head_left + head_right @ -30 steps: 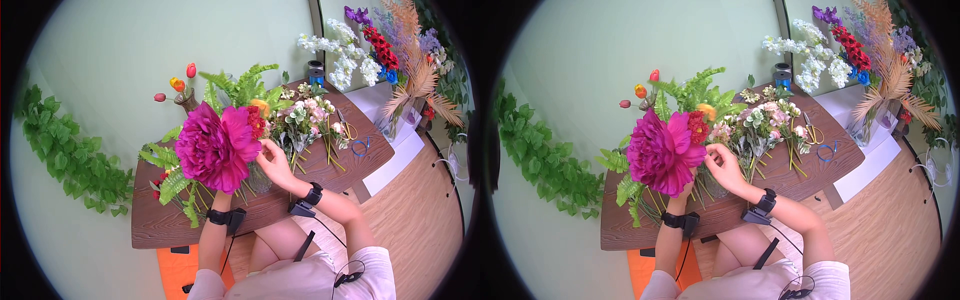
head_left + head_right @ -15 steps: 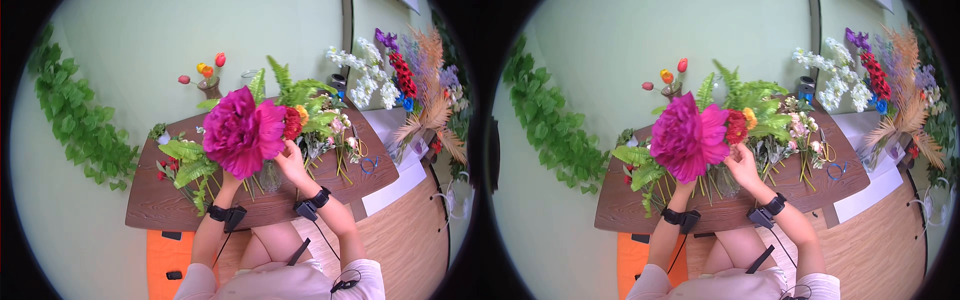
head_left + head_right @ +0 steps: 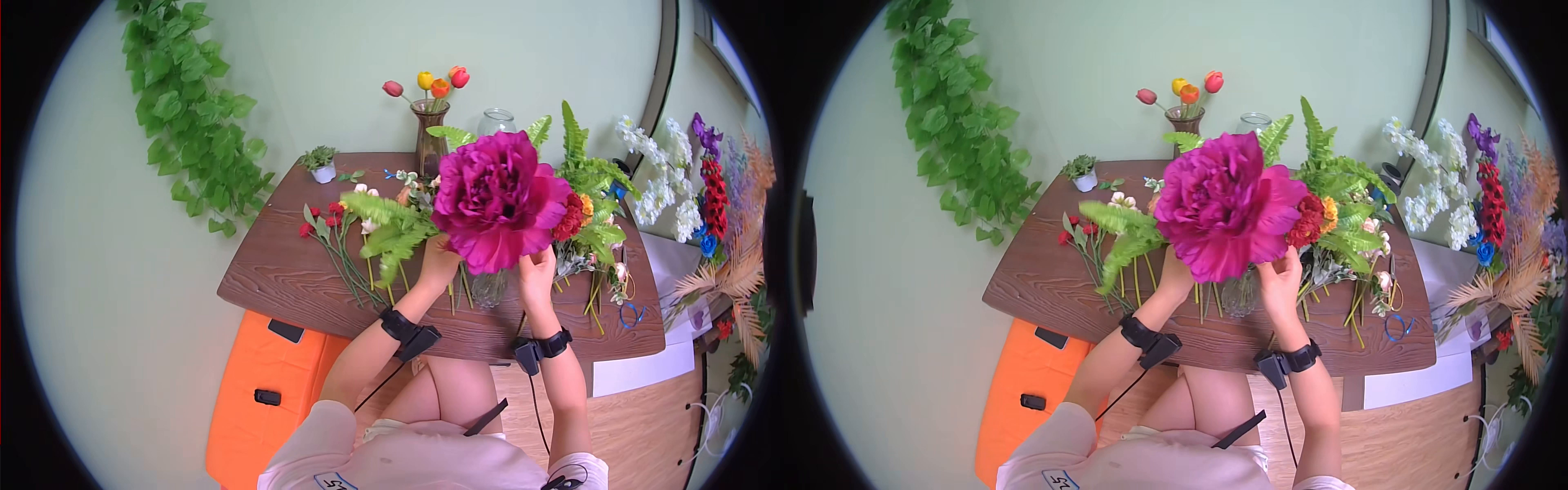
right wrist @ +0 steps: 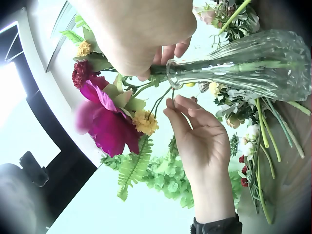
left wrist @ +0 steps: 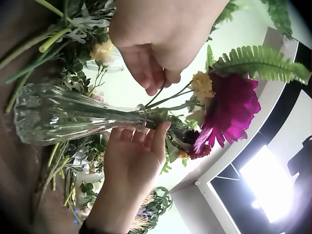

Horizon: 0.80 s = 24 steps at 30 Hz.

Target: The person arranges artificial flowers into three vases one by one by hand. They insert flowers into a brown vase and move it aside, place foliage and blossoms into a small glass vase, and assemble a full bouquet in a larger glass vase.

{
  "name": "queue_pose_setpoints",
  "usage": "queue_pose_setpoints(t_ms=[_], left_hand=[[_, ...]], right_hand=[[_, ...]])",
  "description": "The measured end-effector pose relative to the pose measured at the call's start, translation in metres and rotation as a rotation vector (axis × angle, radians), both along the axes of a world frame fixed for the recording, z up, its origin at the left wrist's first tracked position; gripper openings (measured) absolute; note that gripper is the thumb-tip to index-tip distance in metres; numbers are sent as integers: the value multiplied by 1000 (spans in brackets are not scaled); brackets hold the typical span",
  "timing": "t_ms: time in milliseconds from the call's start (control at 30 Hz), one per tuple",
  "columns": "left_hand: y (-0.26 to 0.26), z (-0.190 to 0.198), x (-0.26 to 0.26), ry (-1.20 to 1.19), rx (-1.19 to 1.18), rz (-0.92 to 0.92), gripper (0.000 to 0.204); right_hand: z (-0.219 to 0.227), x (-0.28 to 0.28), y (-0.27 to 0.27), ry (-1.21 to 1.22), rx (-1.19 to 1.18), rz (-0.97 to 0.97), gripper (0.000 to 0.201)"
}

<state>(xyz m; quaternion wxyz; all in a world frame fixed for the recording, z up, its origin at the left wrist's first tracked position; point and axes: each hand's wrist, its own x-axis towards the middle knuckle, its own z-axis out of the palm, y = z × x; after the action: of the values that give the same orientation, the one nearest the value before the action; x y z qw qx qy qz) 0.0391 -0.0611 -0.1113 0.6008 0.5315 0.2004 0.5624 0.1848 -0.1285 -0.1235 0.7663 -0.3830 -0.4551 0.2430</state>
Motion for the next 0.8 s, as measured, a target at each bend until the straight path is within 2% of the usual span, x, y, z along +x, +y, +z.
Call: queue_pose_setpoints(t_ms=[33,167,233,267,333,367,433,467,533,600,667,733,767,800], left_hand=[[6,-11,1,-6,-41,-5,15],[8,-10,-3,-10,-20,-24,13],[14,-13,-3,72,169,-1,10],[12,-8,-6,71,168,5,10],[10,3,-13,270,264,44,12],[13,1,-18,270,264,50,12],[25,-7,-32,570,224,-64,20],[31,-9,-43,572,222,-58,20],[44,-10,-72,597,295,-43,24],[54,-11,-108,815,330,228,26],[77,-26,-144,1099,194,344,28],[96,-40,-173,1350,80,391,31],[100,-44,-178,1353,79,393,31],[103,-47,-182,1465,23,427,33]], right_hand=[[-1,1,-1,-13,-21,-23,28],[0,-1,0,-24,-50,-47,29],[-3,1,0,-31,-71,-57,30],[-3,2,-1,-37,-77,-48,32],[-3,0,-3,-43,-82,-34,34],[2,-3,-6,-73,-89,-80,37],[11,-11,-14,-104,-94,-153,41],[5,-9,-17,-103,-94,-147,41],[-9,2,-27,-86,-192,-267,38],[-2,-3,-45,-13,-195,-300,29],[-5,-3,-59,9,-188,-344,26],[-14,-2,-71,50,-214,-308,24],[-18,-3,-74,89,-234,-278,22],[-21,-5,-77,91,-233,-276,22]])
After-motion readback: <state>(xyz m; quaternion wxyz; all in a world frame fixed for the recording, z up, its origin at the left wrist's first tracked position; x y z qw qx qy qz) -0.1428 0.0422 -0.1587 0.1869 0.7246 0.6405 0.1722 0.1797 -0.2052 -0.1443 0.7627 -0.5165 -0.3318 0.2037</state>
